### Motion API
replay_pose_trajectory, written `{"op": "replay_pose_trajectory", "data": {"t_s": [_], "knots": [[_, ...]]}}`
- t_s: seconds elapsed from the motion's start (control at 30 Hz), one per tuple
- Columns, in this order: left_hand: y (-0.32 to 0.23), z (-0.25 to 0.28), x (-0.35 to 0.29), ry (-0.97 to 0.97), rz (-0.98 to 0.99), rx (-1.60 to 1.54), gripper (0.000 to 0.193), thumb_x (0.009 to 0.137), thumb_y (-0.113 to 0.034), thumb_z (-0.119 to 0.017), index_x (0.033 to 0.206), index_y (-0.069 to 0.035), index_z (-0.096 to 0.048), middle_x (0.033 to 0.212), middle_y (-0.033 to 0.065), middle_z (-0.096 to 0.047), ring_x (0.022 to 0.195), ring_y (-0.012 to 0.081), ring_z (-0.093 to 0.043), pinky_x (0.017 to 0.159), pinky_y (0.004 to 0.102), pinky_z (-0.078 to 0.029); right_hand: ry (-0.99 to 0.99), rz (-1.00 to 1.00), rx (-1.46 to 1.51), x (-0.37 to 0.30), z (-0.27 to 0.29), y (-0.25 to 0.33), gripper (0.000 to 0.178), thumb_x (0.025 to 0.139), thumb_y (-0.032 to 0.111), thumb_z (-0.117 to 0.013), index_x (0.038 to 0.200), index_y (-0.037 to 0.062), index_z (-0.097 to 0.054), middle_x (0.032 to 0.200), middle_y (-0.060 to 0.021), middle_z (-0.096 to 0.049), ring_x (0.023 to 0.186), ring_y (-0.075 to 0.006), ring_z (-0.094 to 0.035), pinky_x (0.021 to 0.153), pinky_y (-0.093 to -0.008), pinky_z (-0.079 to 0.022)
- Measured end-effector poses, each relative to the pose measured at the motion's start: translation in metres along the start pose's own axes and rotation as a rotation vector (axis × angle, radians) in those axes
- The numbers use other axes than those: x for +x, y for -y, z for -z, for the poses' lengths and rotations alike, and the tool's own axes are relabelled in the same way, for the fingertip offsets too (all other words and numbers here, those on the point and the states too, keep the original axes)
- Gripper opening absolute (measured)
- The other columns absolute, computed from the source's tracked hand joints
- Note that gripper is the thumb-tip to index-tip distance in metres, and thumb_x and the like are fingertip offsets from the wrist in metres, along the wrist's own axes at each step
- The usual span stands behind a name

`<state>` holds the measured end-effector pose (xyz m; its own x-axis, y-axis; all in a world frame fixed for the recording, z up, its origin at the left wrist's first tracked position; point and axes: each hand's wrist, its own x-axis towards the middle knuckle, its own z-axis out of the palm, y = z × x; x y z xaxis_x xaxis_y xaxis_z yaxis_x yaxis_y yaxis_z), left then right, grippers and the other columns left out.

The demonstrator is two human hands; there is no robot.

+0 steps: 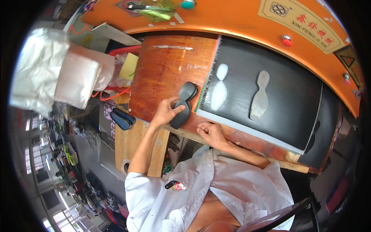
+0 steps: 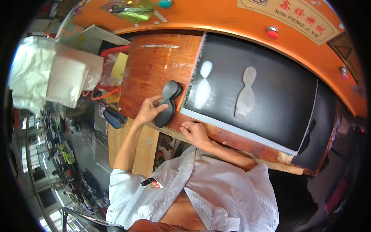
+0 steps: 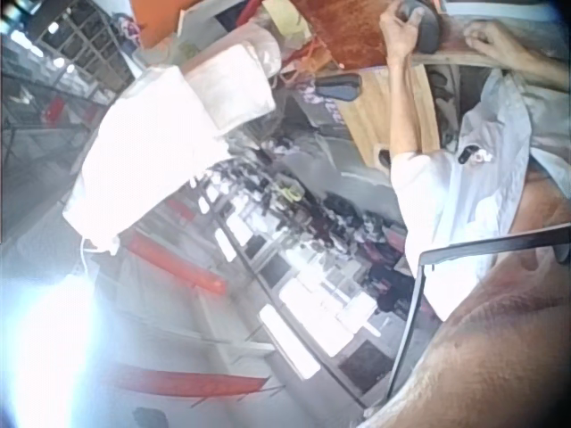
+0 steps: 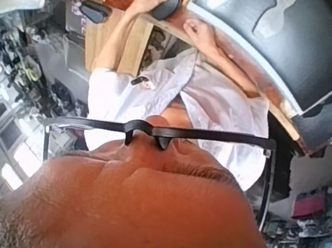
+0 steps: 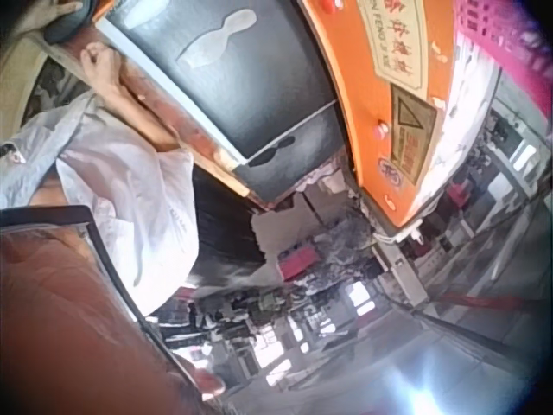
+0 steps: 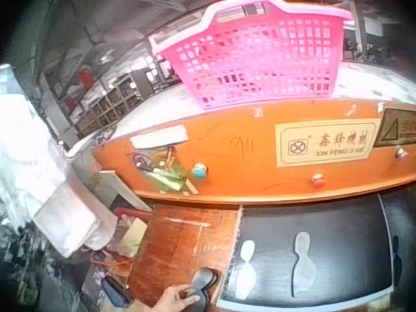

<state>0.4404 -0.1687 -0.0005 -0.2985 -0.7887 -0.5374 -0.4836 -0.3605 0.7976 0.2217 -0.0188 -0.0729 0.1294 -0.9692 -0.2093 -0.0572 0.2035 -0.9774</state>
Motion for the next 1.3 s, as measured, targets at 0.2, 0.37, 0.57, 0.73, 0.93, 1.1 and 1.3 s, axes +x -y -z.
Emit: {"op": "replay_pose_trajectory", "data": {"t_s": [0.2,0.37,0.57,0.73,0.93,1.1,1.3], "knots": [[0.013,-0.024,-0.026,-0.43,-0.409,0.404,0.053,0.082,-0.017,-0.085,0.128,-0.001,-0.067,0.123,0.0187,-0.069,0.116,0.033,-0.067,0.102,0.0423,-0.053,0.047,-0.064,0.142,0.005,-0.011,0.01,0.018,0.101,0.012,-0.07,0.107,-0.0051,-0.072,0.084,-0.0105,-0.075,0.079,-0.0121,-0.07,0.07,-0.0289,-0.056],[0.062,-0.047,-0.07,-0.878,-0.401,0.223,0.045,0.095,-0.018,-0.077,0.132,0.003,-0.063,0.128,0.0178,-0.067,0.12,0.029,-0.065,0.098,0.037,-0.053,0.088,0.094,0.187,0.026,-0.009,0.051,0.017,0.103,0.012,-0.068,0.109,-0.0041,-0.071,0.082,-0.0054,-0.073,0.066,-0.0072,-0.062,0.062,-0.0243,-0.054],[0.186,-0.081,-0.131,-0.857,-0.173,-0.404,0.033,0.103,-0.018,-0.07,0.126,0.004,-0.068,0.112,0.0088,-0.076,0.104,0.014,-0.07,0.092,0.0302,-0.055,0.15,0.631,-0.106,0.084,-0.052,0.133,0.027,0.097,0.014,-0.078,0.077,-0.0007,-0.068,0.058,-0.0086,-0.06,0.052,-0.0105,-0.053,0.049,-0.0309,-0.042],[0.294,-0.094,-0.182,-0.749,-0.143,-0.559,0.027,0.103,-0.008,-0.066,0.124,0.009,-0.065,0.106,0.0142,-0.076,0.096,0.0169,-0.07,0.091,0.0304,-0.057,-0.201,1.356,-0.57,0.121,-0.122,0.231,0.042,0.081,0.005,-0.085,0.118,0.0024,-0.066,0.111,-0.0188,-0.069,0.097,-0.035,-0.07,0.077,-0.0428,-0.059],[0.384,-0.066,-0.252,-0.859,-0.051,-0.674,0.027,0.101,-0.005,-0.064,0.123,0.009,-0.065,0.102,0.0164,-0.077,0.092,0.0207,-0.075,0.084,0.0303,-0.059,-0.685,1.818,-1.228,0.164,-0.188,0.403,0.049,0.082,0.008,-0.072,0.13,0.0014,-0.064,0.133,-0.0135,-0.061,0.124,-0.0286,-0.058,0.104,-0.0407,-0.049],[0.424,-0.039,-0.283,-0.946,0.005,-0.774,0.025,0.1,-0.007,-0.065,0.121,0.008,-0.066,0.098,0.0135,-0.077,0.088,0.0178,-0.073,0.078,0.0282,-0.057,-0.646,1.863,-1.385,0.167,-0.187,0.435,0.017,0.09,0.01,-0.072,0.106,0.0056,-0.067,0.107,-0.0077,-0.066,0.101,-0.0257,-0.065,0.081,-0.0378,-0.057],[0.421,-0.021,-0.28,-0.921,-0.069,-0.796,0.027,0.1,-0.012,-0.069,0.119,0.008,-0.067,0.096,0.0129,-0.076,0.084,0.0171,-0.072,0.076,0.0281,-0.057,-0.559,1.736,-0.959,0.139,-0.199,0.447,0.013,0.096,0.018,-0.074,0.095,0.0062,-0.069,0.093,-0.0048,-0.068,0.089,-0.0236,-0.068,0.074,-0.0377,-0.056]]}}
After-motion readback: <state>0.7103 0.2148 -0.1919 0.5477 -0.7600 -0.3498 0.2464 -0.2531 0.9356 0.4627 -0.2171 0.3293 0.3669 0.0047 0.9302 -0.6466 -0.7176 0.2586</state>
